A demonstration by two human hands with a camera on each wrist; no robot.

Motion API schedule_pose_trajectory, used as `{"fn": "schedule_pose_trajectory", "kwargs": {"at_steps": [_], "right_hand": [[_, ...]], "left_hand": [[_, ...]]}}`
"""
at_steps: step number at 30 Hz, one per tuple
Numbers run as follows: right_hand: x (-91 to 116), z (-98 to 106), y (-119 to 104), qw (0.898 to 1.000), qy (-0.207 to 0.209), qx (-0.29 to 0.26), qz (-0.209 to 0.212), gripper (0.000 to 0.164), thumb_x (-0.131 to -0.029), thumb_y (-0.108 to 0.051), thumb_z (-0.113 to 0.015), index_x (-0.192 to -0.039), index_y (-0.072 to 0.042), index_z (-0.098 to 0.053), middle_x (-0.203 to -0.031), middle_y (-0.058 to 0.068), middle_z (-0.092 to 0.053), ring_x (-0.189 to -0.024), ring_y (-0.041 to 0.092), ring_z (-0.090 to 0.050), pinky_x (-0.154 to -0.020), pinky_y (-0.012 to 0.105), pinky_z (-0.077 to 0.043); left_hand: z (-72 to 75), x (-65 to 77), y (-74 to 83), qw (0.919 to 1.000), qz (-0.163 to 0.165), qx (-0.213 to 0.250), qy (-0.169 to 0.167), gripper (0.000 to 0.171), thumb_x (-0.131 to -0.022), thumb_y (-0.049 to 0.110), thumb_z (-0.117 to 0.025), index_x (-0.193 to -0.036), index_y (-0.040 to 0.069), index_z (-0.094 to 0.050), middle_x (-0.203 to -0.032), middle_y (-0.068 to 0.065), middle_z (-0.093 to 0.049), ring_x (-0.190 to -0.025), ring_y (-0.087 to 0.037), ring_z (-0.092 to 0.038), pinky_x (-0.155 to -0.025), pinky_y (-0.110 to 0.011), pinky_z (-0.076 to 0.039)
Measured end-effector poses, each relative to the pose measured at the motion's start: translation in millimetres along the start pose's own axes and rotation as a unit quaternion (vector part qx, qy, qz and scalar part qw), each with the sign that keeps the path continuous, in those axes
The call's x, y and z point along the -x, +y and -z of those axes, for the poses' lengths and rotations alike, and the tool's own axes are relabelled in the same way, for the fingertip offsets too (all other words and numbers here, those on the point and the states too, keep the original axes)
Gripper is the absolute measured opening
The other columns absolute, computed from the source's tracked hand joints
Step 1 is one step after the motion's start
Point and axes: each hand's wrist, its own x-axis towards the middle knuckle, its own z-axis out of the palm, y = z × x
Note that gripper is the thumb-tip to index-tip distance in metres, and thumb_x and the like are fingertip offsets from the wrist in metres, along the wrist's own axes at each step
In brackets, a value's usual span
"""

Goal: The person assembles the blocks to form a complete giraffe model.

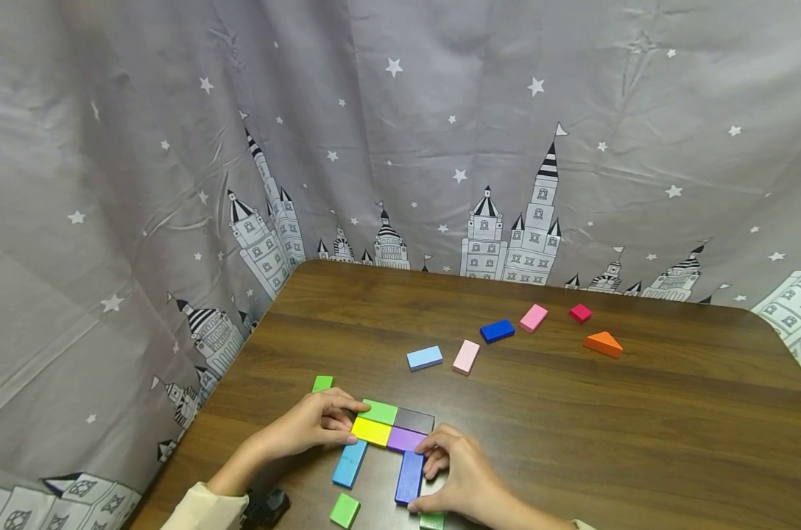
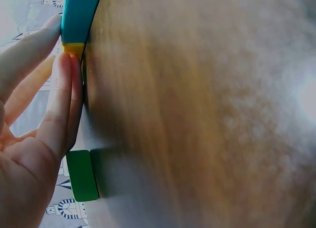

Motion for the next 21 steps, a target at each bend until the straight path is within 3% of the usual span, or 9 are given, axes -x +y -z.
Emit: {"fn": "schedule_pose_trajectory", "kwargs": {"at_steps": [21], "right_hand": [[3.1, -3.6, 1.4, 1.000, 0.004, 0.026, -0.004, 0.055, -0.055, -0.018, -0.100, -0.097, -0.006, -0.068, -0.085, -0.006, -0.054, -0.068, 0.002, -0.056, -0.064, 0.020, -0.052]], "left_hand": [[-0.1, 0.7, -2.6, 1.0000, 0.005, 0.004, 0.000, 0.049, -0.088, 0.010, -0.077, -0.132, -0.006, -0.060, -0.124, -0.021, -0.056, -0.097, -0.020, -0.066, -0.084, -0.028, -0.057]]}}
